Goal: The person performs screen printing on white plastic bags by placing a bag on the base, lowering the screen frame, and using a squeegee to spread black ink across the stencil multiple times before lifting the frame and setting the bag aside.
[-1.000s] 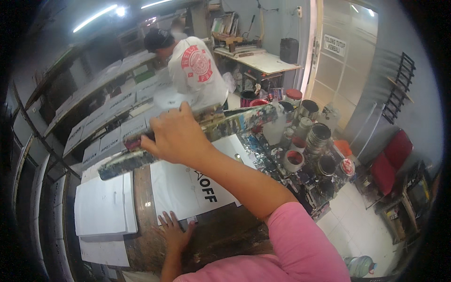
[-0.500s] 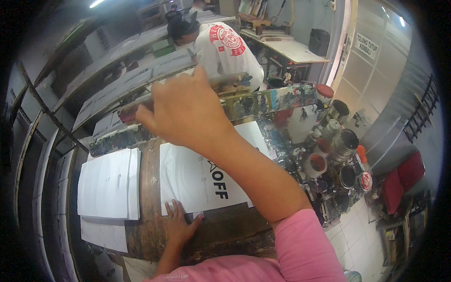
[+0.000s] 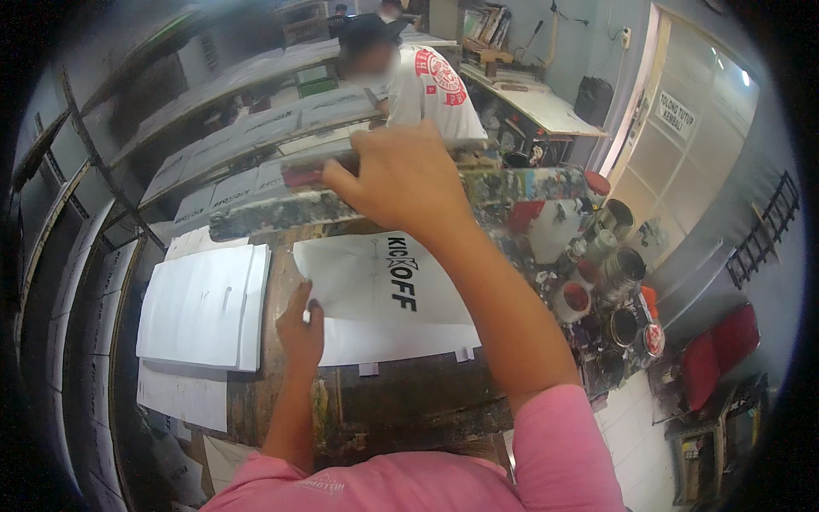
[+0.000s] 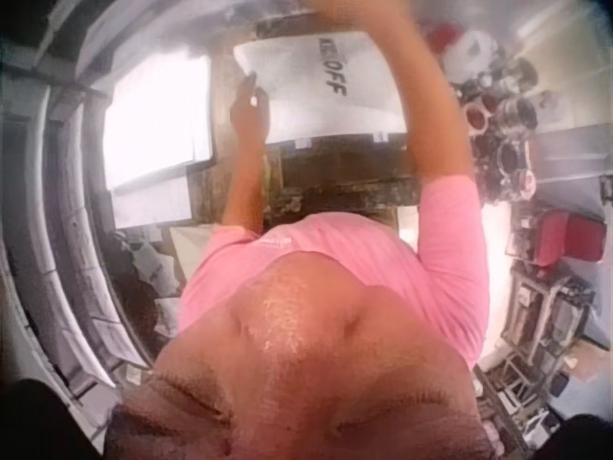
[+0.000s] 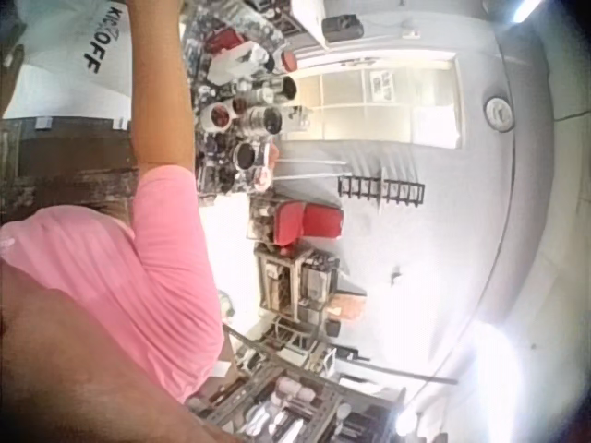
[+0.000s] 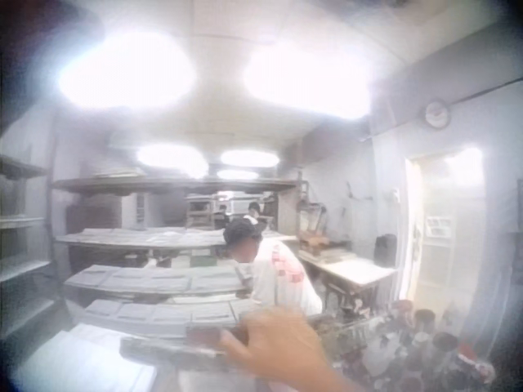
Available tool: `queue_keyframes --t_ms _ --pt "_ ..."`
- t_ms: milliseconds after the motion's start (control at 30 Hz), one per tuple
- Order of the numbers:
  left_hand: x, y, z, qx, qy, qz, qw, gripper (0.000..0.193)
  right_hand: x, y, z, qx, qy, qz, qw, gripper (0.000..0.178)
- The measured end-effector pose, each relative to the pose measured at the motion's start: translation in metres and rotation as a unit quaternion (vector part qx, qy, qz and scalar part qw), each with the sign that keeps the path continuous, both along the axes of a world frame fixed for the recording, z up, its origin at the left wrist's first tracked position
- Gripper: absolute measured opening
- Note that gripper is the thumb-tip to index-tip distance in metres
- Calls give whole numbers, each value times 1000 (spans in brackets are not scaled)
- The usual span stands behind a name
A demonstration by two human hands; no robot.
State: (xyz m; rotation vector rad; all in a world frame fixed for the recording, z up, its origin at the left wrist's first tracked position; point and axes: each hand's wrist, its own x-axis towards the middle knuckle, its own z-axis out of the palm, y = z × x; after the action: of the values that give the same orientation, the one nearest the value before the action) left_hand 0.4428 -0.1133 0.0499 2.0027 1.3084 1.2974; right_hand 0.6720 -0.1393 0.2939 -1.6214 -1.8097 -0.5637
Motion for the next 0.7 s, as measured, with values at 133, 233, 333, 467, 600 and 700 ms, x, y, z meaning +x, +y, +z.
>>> queue_keyframes --t_ms 133,233,333,467,600,700 --pt "-72 17 -9 -57 -109 41 992 42 -3 -4 -3 -14 -5 -17 1000 52" --pt "-152 44 -15 -35 -49 86 994 43 -6 -5 -3 -24 2 0 1000 46" --pt "-233 70 -25 -53 -44 129 989 45 -10 -7 -4 -18 -8 -6 1000 42" --pt "-341 110 -39 -24 32 169 985 46 -16 -12 -5 -34 -13 -23 999 42" --pt "-431 161 -44 -24 147 219 964 46 -19 -16 -9 -10 -7 -6 1000 44" --pt "-443 179 -21 -120 190 352 909 49 -17 -16 -11 -6 -8 -3 1000 44"
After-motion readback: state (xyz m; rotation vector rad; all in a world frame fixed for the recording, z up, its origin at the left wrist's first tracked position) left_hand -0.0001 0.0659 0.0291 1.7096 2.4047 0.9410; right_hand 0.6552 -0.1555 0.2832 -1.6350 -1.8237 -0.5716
